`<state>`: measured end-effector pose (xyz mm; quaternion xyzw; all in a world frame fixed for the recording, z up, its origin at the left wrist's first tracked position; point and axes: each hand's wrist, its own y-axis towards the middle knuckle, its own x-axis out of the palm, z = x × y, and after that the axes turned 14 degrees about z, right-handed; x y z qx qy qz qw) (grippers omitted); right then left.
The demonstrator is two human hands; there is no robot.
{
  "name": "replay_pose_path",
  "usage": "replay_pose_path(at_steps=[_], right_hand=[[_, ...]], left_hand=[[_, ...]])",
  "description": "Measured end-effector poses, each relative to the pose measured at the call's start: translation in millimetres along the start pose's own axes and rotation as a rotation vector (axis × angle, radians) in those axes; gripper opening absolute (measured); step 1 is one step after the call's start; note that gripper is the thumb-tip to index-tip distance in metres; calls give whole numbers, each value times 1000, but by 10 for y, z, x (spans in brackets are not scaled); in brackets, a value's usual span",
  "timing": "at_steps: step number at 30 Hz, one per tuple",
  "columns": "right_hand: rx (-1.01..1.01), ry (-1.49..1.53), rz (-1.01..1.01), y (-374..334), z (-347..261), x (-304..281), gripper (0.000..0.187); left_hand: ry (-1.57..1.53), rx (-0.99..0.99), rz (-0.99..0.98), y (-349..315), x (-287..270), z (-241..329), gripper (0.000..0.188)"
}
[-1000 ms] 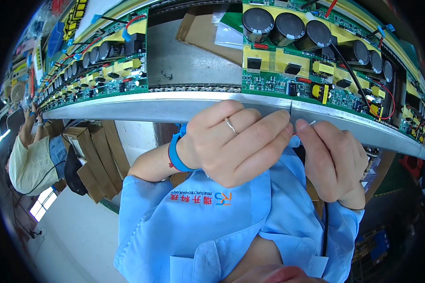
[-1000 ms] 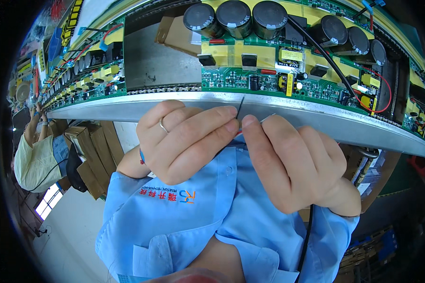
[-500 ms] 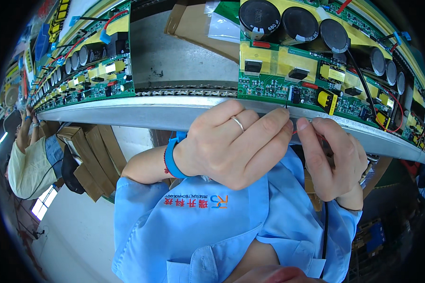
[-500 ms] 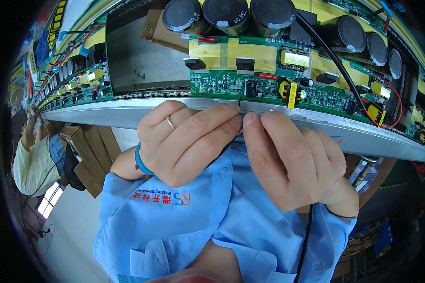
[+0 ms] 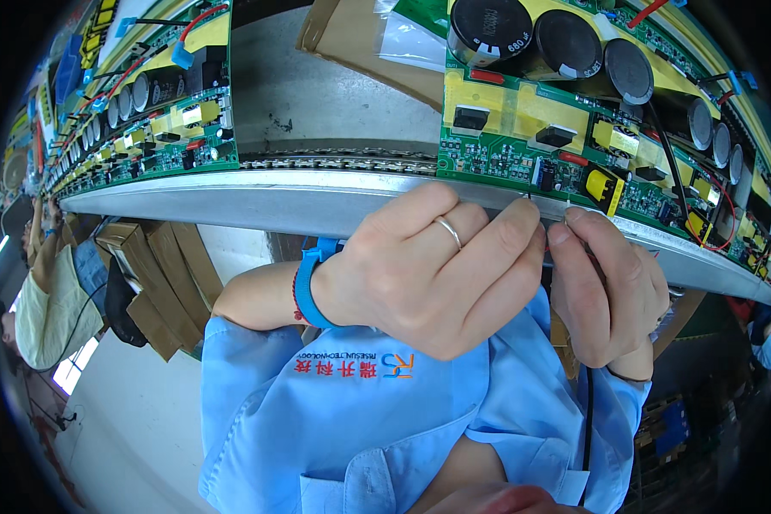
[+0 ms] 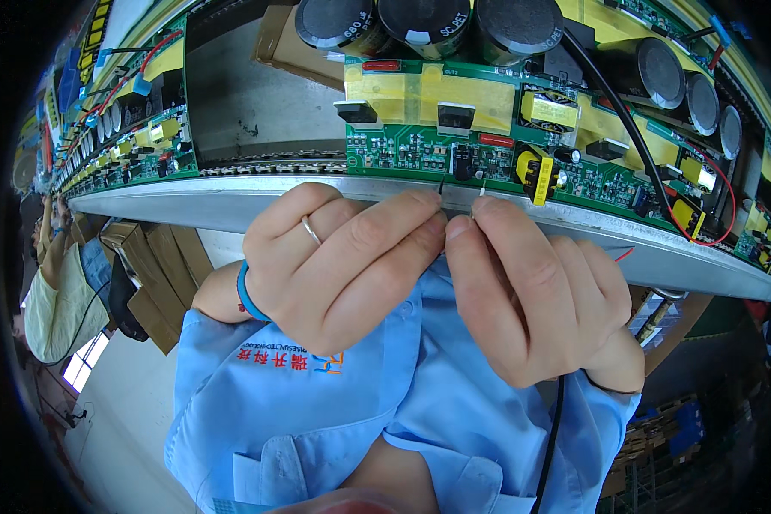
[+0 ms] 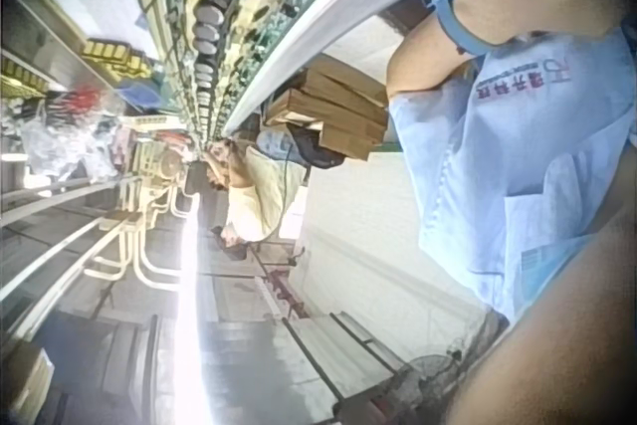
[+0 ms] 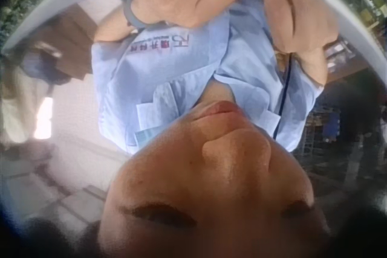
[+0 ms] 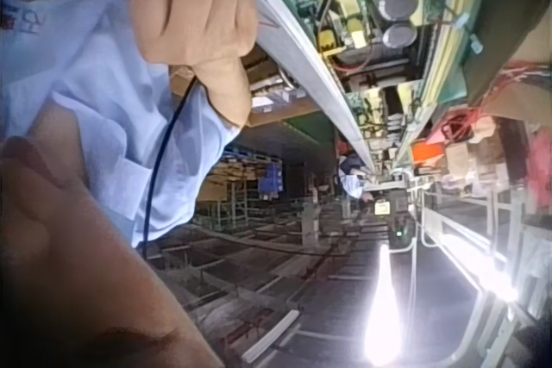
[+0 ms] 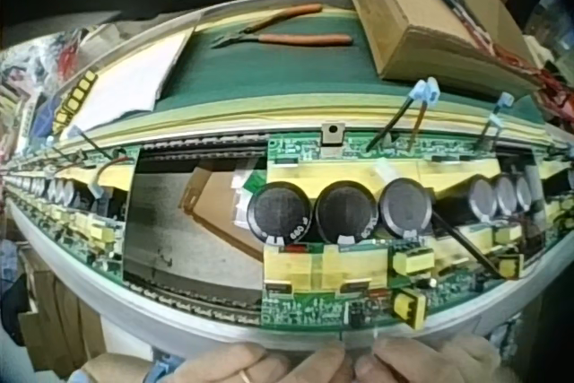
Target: Connecting wires and checking components on PCB boards on an assembly line.
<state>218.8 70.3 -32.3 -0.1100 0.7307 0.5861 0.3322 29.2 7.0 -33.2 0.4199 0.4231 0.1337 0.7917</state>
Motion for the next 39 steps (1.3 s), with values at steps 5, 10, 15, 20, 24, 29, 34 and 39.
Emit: replay_pose_path(at_steps=[5,10,15,20,24,29,34,39], right_hand=[[-8,7,-14,9,10,-9,14],[7,10,-25,6,6,-17,15],[15,7,-56,7,16,-44,17],[85,36,-87,26,57,-11,20],[137,36,-110,34,62,-1,21],[165,33,-157,79,73,-4,21],[272,36,-300,165,4,-90,27],[286,46,-294,181,-8,-73,25]], left_hand=[[27,37,-27,-3,-20,10,20],[8,25,-51,19,-22,2,20],[28,9,-44,33,1,26,21],[82,-40,-33,92,78,5,26],[95,-16,-16,77,58,-14,27],[73,0,3,-2,-18,8,32],[-13,32,-61,-118,-121,30,34],[-65,69,-69,-191,-162,-4,35]])
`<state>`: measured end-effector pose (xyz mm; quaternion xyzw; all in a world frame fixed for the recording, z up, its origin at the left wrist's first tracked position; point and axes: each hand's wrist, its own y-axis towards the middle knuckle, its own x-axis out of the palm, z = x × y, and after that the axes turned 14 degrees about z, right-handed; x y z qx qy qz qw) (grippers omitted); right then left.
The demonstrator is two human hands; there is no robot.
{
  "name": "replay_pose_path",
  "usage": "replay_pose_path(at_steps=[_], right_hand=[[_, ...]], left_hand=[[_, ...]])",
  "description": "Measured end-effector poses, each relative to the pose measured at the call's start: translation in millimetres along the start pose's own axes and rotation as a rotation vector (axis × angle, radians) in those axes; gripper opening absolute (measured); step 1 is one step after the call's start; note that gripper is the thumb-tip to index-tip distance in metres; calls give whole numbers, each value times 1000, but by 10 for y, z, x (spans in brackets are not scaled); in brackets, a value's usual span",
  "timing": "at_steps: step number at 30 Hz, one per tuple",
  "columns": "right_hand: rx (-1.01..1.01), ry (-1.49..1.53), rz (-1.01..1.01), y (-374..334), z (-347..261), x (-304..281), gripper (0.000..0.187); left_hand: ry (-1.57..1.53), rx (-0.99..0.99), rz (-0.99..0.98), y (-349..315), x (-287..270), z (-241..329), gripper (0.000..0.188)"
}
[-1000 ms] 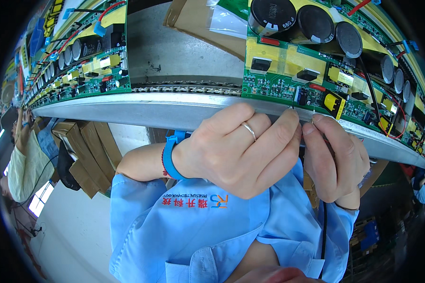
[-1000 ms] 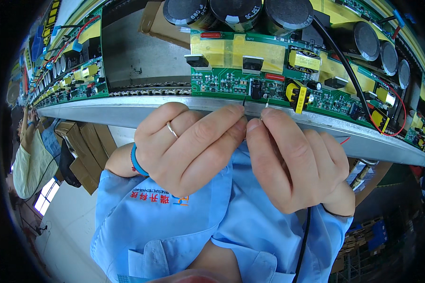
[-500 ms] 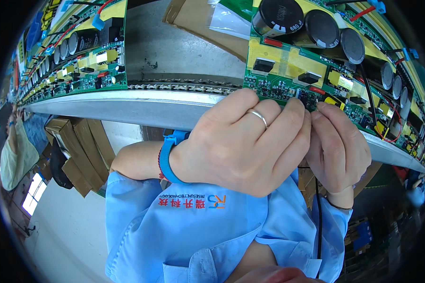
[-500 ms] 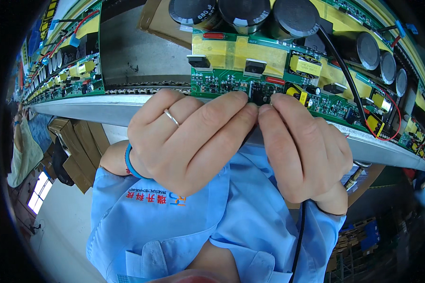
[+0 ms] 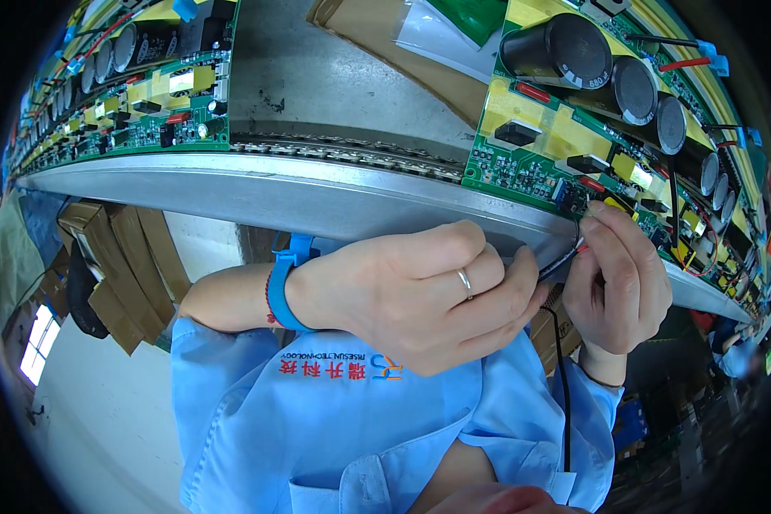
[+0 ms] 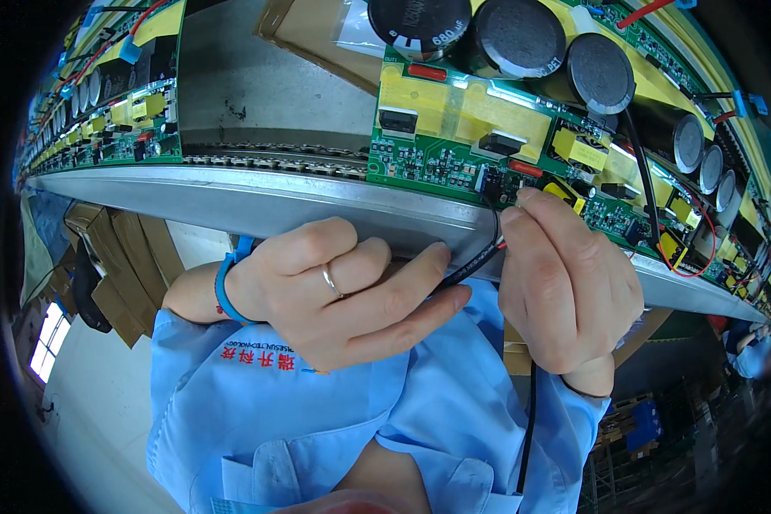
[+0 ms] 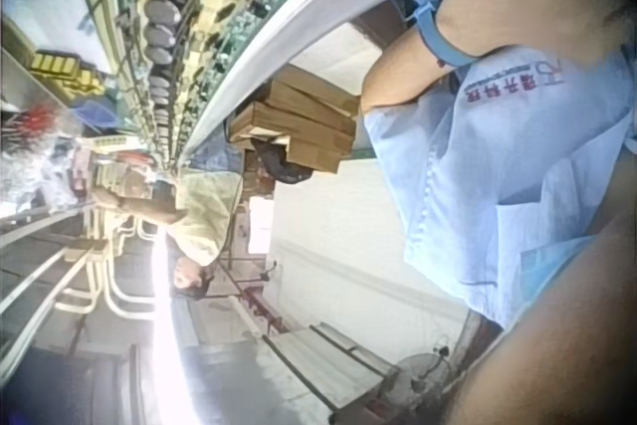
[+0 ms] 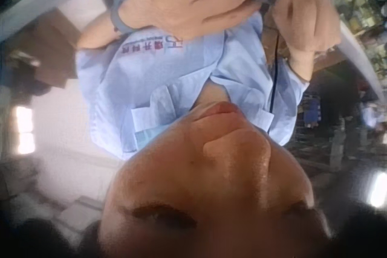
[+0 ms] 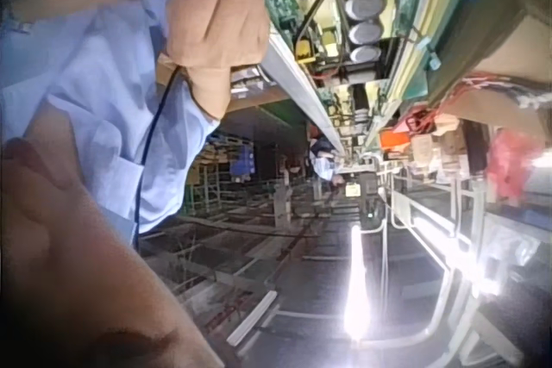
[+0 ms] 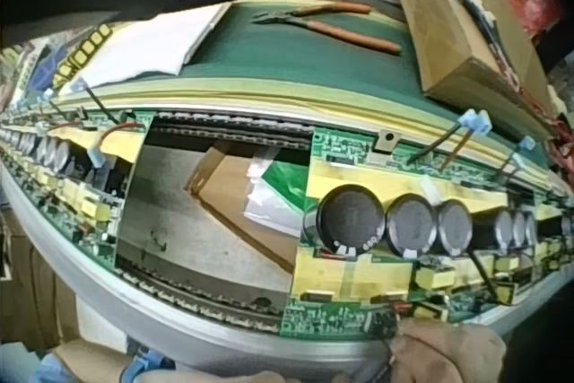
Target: Connecting wires and checking components on PCB boards on an assembly line.
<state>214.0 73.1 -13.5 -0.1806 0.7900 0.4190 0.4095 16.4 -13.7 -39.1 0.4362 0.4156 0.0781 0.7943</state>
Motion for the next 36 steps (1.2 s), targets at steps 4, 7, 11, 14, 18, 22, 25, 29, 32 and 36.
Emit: replay_pose_path(at_steps=[4,7,11,14,18,22,25,29,32,36], right_hand=[[19,33,-6,10,8,23,25],[2,27,80,-6,35,61,24],[25,11,77,9,21,41,25],[34,-9,60,68,11,37,25],[43,-36,83,123,-24,49,28],[21,-229,57,113,-42,-239,30],[0,-396,-65,118,-28,-500,30],[-158,-559,-102,256,32,-661,31],[-237,-528,-5,332,71,-619,28],[-235,-228,224,435,159,-438,25]], left_hand=[[-23,59,-61,-13,-43,-43,36],[-37,73,-78,-36,-43,-47,35],[-49,83,-42,-14,-37,-63,35],[-53,9,60,-4,27,-48,36],[-158,-10,128,108,35,-160,29],[-261,-187,126,194,33,-186,23],[-302,-199,101,262,7,-209,23],[-282,-223,122,356,63,-137,26],[-255,-263,153,417,129,-94,29],[-264,-261,154,492,201,-40,28]])
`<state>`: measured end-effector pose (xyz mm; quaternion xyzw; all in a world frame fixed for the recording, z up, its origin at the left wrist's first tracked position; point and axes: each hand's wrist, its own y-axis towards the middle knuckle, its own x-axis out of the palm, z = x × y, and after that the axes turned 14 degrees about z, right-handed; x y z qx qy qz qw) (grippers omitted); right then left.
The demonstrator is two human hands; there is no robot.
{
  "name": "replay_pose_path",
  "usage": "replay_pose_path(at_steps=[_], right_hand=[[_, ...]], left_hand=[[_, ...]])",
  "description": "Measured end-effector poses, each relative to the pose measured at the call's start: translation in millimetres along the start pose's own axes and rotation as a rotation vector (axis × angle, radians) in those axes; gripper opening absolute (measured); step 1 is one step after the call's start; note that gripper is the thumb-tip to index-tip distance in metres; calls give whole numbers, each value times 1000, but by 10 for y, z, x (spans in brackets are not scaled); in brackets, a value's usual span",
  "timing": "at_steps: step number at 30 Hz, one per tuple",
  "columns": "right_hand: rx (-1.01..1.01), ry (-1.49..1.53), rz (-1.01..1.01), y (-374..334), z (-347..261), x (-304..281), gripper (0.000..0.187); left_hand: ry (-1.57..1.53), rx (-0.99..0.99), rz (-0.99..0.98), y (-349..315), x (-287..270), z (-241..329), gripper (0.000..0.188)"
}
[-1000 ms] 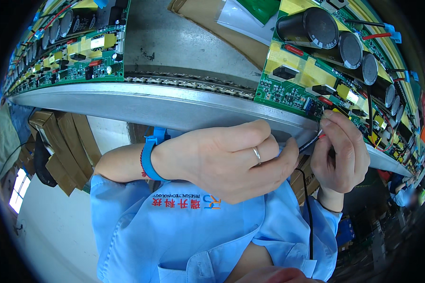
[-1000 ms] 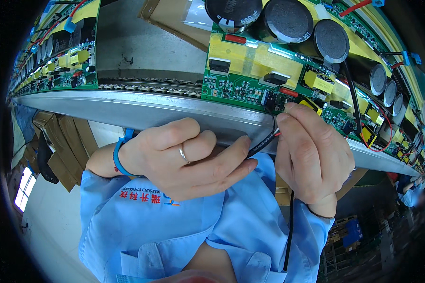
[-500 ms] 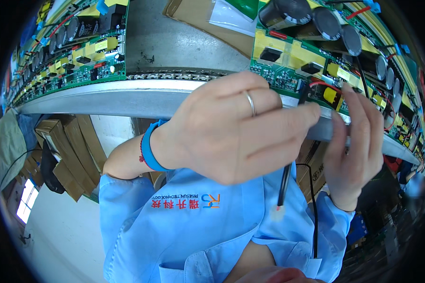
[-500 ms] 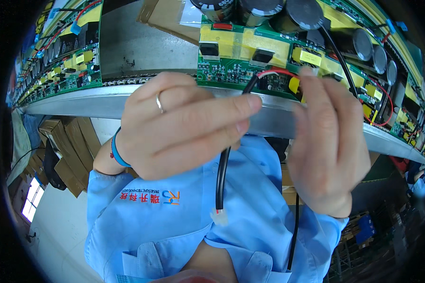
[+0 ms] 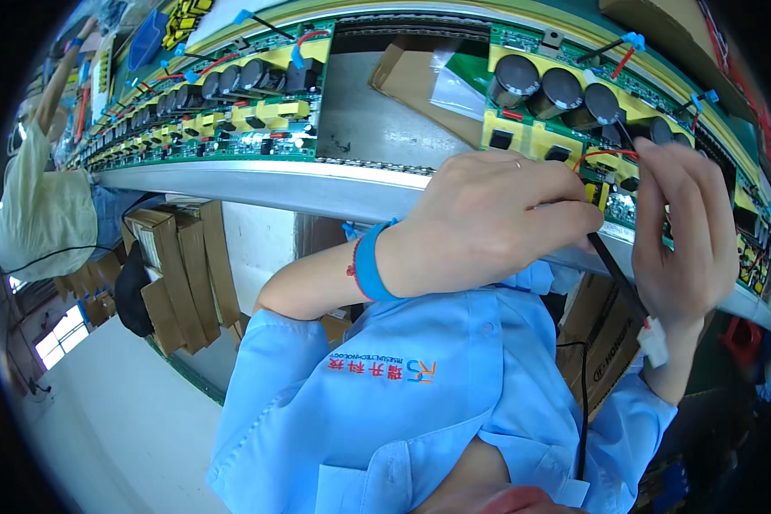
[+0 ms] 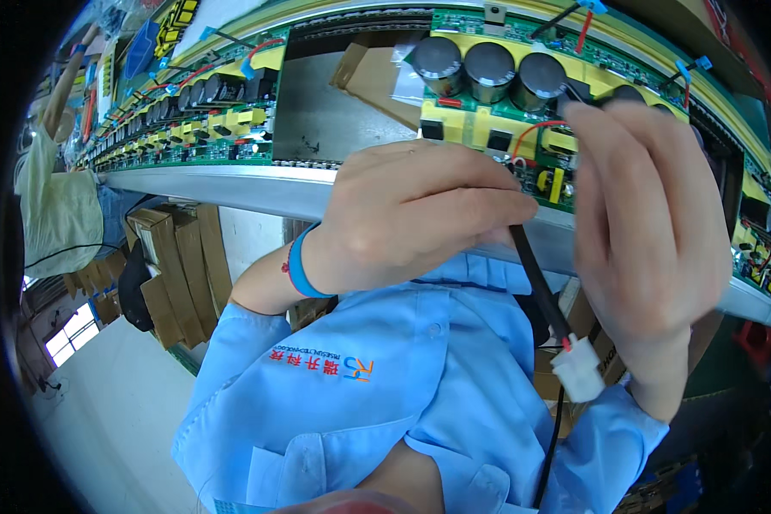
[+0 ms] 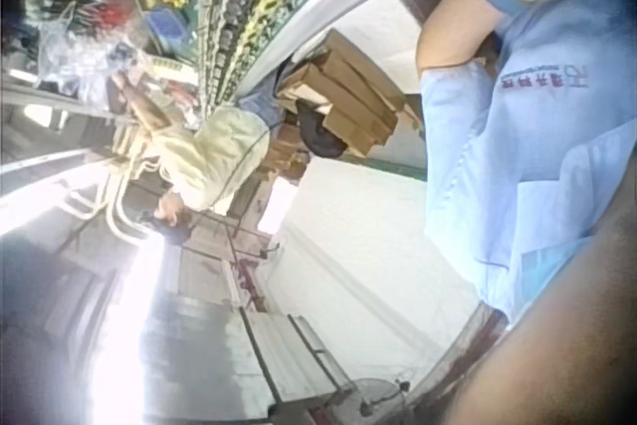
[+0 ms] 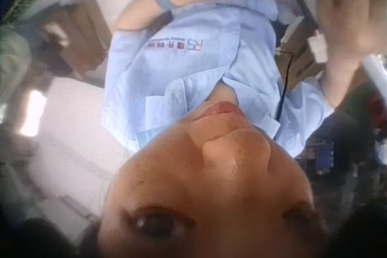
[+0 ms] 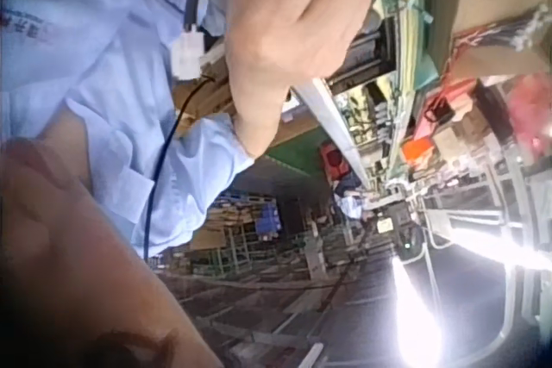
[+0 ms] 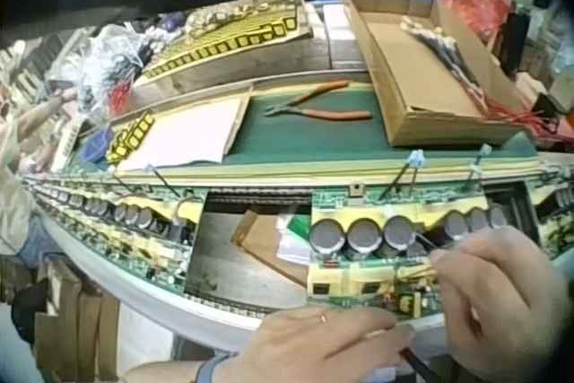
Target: Connecting wires and checking components on PCB boards on an assembly line.
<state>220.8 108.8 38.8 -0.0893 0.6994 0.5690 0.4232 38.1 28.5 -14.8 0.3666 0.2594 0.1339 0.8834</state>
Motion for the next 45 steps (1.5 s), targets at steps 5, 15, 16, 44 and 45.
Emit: replay_pose_path(at_steps=[5,15,16,44,45], right_hand=[[171,360,47,-18,158,180,19],[270,363,1,-143,179,314,19],[253,353,1,-147,180,326,19],[158,265,-60,-184,174,300,19],[159,268,-73,-183,174,293,19]], left_hand=[[93,41,-32,-23,3,-4,25],[64,-14,-47,-20,50,-14,28],[62,23,20,-53,105,-39,25],[68,28,108,-72,169,-28,14],[69,27,108,-75,171,-29,14]])
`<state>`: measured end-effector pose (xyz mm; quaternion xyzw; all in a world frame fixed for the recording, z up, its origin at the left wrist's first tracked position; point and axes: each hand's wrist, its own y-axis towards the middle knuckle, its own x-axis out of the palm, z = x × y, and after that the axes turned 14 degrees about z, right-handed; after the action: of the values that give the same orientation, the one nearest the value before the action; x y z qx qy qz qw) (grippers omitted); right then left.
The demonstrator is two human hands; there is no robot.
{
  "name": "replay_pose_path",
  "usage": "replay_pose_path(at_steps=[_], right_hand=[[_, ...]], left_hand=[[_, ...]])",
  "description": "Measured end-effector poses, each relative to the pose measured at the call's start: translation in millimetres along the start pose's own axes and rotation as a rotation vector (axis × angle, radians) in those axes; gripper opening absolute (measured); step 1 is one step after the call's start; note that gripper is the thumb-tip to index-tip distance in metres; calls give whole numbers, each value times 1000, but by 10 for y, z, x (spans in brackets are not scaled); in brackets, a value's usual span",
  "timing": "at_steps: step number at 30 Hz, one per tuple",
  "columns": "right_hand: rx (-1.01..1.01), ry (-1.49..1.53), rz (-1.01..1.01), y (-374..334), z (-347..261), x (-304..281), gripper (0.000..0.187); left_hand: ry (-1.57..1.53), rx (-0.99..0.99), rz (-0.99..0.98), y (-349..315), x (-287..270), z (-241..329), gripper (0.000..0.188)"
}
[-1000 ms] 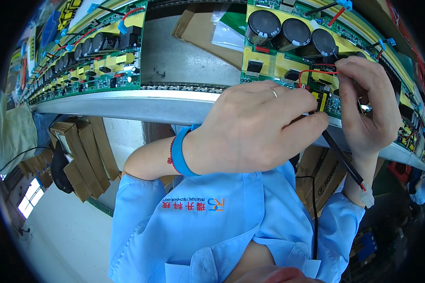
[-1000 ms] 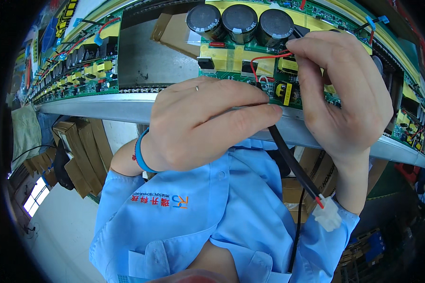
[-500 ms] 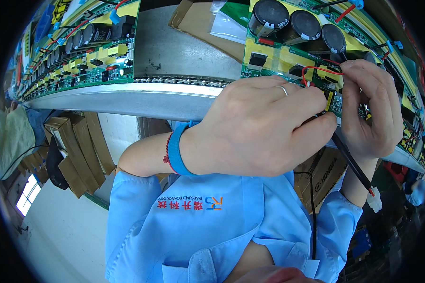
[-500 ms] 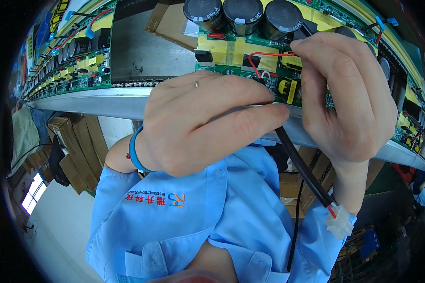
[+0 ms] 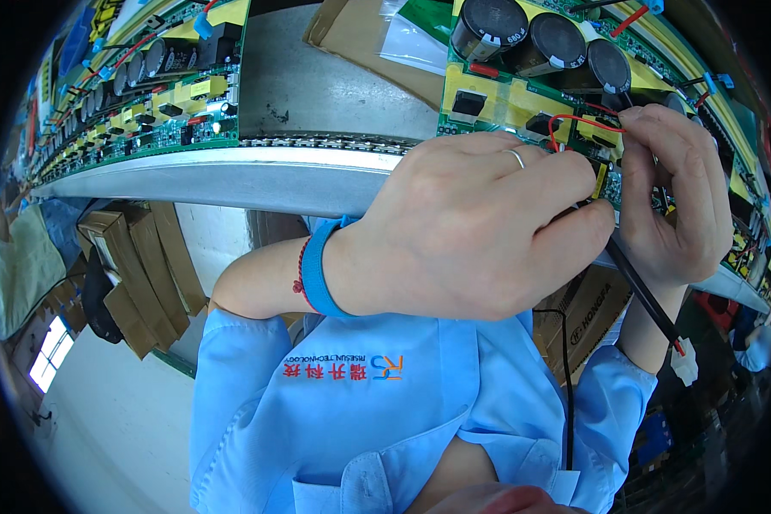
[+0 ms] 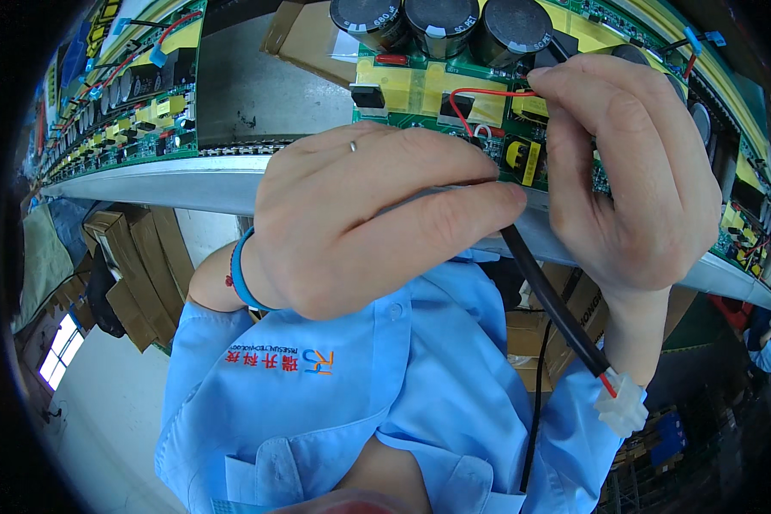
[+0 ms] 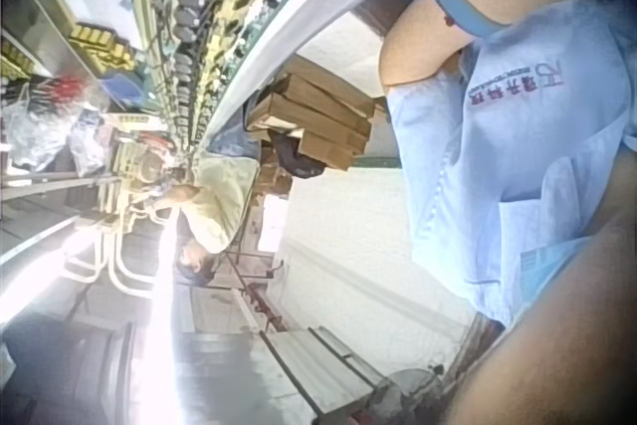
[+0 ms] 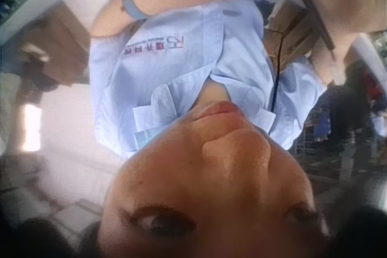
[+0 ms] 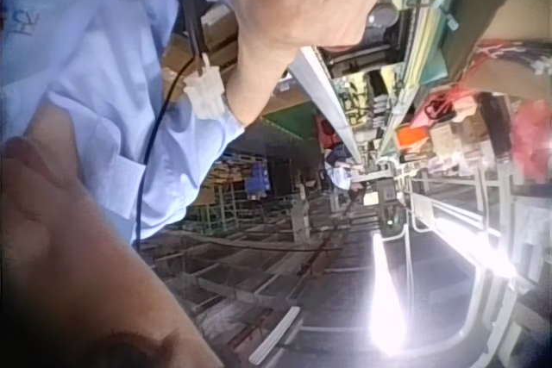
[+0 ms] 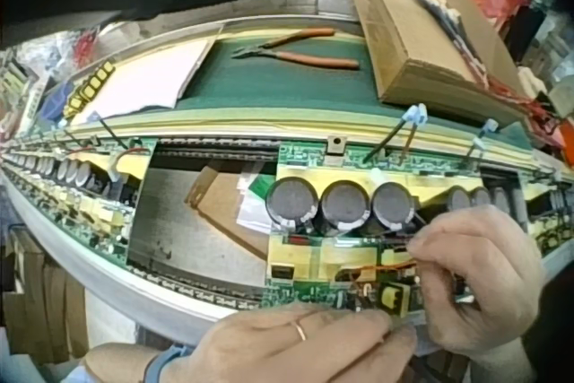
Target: Connecting wires and checking components on PCB boards on an assembly line.
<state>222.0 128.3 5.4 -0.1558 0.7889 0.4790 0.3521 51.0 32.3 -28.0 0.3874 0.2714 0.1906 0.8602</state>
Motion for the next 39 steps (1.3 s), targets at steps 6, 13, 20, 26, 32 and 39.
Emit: replay_pose_path(at_steps=[6,13,20,26,32,39], right_hand=[[12,11,-4,4,7,-1,18],[37,11,-29,69,-3,-2,17],[-18,85,-45,98,86,8,17],[25,95,-75,68,94,-34,16],[27,100,-92,94,119,-86,17],[49,115,-76,73,114,18,22]], left_hand=[[1,2,17,-4,6,-6,13],[3,11,26,0,24,-8,13],[6,2,30,-7,18,-7,13],[-7,-14,32,-26,13,-4,14],[15,8,46,22,46,33,14],[31,-11,116,55,95,-25,14]])
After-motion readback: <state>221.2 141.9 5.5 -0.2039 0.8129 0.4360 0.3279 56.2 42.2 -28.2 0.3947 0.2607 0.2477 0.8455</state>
